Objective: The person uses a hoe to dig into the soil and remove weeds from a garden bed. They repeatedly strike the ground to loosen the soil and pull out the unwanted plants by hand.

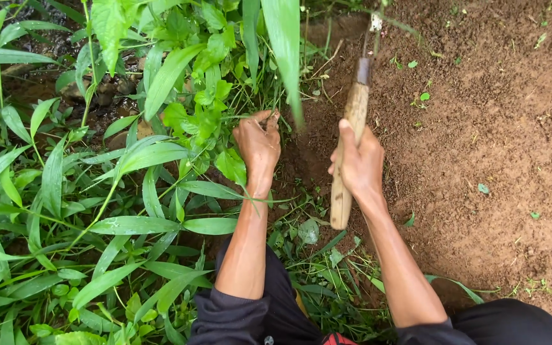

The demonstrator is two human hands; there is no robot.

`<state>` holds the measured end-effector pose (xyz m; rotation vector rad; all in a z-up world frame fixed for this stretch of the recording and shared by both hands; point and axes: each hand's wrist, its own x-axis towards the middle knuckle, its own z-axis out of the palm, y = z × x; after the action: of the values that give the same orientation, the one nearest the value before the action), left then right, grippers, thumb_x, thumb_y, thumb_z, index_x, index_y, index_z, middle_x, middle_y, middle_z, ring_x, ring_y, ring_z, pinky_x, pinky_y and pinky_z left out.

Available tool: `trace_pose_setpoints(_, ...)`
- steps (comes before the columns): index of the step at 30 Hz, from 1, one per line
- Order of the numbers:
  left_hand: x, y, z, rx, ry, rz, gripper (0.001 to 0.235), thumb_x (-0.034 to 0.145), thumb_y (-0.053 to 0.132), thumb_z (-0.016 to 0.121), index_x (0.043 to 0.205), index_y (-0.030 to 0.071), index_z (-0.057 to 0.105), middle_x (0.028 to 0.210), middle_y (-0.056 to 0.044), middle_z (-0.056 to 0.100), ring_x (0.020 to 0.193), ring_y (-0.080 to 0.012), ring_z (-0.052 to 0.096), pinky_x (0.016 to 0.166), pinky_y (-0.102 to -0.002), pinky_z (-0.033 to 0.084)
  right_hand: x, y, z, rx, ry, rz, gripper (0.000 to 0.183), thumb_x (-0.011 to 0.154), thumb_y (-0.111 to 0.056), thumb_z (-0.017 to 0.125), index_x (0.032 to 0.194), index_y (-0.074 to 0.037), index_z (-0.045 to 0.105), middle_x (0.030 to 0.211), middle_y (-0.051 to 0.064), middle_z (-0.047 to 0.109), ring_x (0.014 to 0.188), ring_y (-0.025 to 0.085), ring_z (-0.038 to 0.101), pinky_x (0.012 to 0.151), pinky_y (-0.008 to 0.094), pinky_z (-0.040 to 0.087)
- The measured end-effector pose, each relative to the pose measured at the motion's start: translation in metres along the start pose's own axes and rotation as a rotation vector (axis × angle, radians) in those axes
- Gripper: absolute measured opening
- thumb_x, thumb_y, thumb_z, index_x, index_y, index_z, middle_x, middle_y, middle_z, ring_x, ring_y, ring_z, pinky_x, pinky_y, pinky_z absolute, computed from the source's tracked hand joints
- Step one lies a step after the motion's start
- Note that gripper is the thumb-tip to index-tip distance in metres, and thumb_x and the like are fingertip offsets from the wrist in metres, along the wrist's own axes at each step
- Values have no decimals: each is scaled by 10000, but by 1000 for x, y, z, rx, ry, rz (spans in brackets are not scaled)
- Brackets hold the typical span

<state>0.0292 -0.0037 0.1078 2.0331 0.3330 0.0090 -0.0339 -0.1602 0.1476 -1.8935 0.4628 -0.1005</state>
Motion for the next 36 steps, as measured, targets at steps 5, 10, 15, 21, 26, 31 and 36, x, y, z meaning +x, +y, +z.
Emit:
trace_pose_setpoints(5, -1, -7, 1, -36, -66, -87, 198, 917, -84, 665, 1082, -30, 760, 930, -221, 766, 726, -244, 737, 789, -385, 598, -5, -7, -24, 60, 31, -222, 244, 1147, -129, 358, 1065, 27, 527, 617, 120, 591, 464, 194, 647, 394, 246, 537)
trace_pose_setpoints(10, 19, -34, 22, 7, -7, -88, 171, 891, 2, 747, 1050, 58, 778, 906, -95, 800, 681, -164, 765, 627, -306, 623, 22, 1, 6, 107, 81, -138, 272, 1106, -245, 429, 1087, 4, 538, 655, 52, 594, 441, 136, 609, 348, 237, 537)
trace_pose_setpoints(15, 34, -75, 32, 110, 72, -55, 28, 869, 203, 806, 852, 187, 821, 653, -6, 745, 655, -180, 752, 748, -279, 556, -10, -8, 0, 66, -77, 69, 305, 1120, -201, 402, 1107, 65, 549, 603, 65, 588, 429, 151, 617, 386, 253, 548)
trace_pose_setpoints(21, 40, -67, 28, -968, 194, -351, 156, 841, -79, 589, 906, -53, 729, 798, -88, 645, 703, -213, 603, 883, -347, 538, 8, -29, -10, 123, 39, -194, 258, 1127, -127, 360, 1089, 44, 550, 620, 77, 568, 448, 181, 625, 402, 262, 549)
trace_pose_setpoints(26, 15, -42, 11, 23, 213, -14, 85, 872, 80, 751, 927, 77, 816, 716, -107, 763, 689, -249, 760, 682, -345, 574, 4, 16, 32, 86, 17, 15, 357, 1074, -311, 473, 1000, 30, 552, 573, 114, 626, 413, 193, 643, 387, 305, 551)
trace_pose_setpoints(31, 29, -59, 20, -152, 318, -4, 169, 924, 49, 691, 1055, -8, 782, 828, -203, 769, 766, -283, 733, 775, -370, 558, -38, 38, 47, 20, -11, -1, 289, 1089, -199, 456, 1087, 78, 540, 616, 127, 637, 454, 195, 659, 410, 288, 557)
trace_pose_setpoints(36, -11, 16, -1, -244, 330, -1, 281, 1005, 18, 618, 1267, -60, 684, 791, -168, 724, 619, -129, 570, 836, -338, 562, -60, 46, 49, -7, -9, -49, 254, 1090, -159, 462, 1117, 86, 524, 652, 130, 625, 483, 197, 639, 451, 291, 558)
